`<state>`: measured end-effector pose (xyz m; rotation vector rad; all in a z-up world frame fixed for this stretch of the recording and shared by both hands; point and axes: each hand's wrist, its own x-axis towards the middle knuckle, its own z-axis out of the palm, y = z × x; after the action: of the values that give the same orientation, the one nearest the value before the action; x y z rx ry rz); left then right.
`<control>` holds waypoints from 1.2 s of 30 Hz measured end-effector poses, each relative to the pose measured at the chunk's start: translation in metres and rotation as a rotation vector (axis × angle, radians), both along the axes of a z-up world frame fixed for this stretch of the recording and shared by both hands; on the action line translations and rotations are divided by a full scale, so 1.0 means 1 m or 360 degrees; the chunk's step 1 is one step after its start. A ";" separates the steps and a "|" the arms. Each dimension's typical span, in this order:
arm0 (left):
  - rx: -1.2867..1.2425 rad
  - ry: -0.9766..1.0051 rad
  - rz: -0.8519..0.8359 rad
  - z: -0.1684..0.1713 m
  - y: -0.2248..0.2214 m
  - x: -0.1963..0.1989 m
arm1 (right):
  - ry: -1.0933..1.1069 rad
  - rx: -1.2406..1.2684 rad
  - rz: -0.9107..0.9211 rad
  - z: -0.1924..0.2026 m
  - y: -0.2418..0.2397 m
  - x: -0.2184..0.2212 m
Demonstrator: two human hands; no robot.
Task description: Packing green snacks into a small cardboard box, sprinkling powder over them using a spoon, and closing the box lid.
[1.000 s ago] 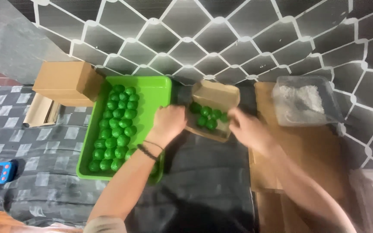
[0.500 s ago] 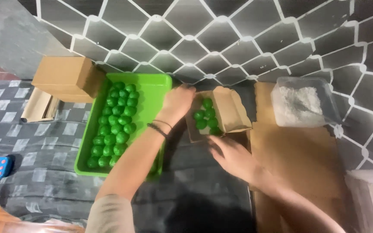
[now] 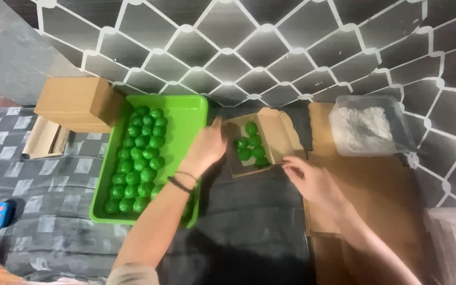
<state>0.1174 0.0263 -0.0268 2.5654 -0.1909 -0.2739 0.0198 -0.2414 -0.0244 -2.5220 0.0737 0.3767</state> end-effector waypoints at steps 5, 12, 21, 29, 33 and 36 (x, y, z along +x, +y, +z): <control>-0.0033 -0.0001 -0.0011 -0.021 0.006 0.008 | -0.0643 -0.0311 0.0089 -0.035 -0.009 -0.004; -0.0100 -0.0023 -0.0025 -0.017 -0.005 0.002 | -0.1260 -0.0644 0.0161 -0.065 -0.028 -0.006; -0.0280 -0.0050 -0.0190 -0.025 -0.024 0.004 | -0.0791 -0.0267 0.0199 -0.046 -0.036 -0.040; -0.0307 0.0045 -0.0109 -0.043 -0.025 0.010 | -0.0676 -0.0428 0.0040 -0.021 -0.032 -0.049; -0.0520 0.0086 -0.0039 -0.064 -0.016 0.017 | -0.0759 0.0064 0.0062 0.010 -0.001 -0.031; -0.0645 0.0147 0.0021 -0.064 -0.016 0.010 | -0.1164 -0.0111 0.0445 0.027 0.029 -0.003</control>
<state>0.1278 0.0107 -0.0907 2.1477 -0.1753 -0.3125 0.0173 -0.2122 0.0029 -2.5836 -0.5576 -0.4625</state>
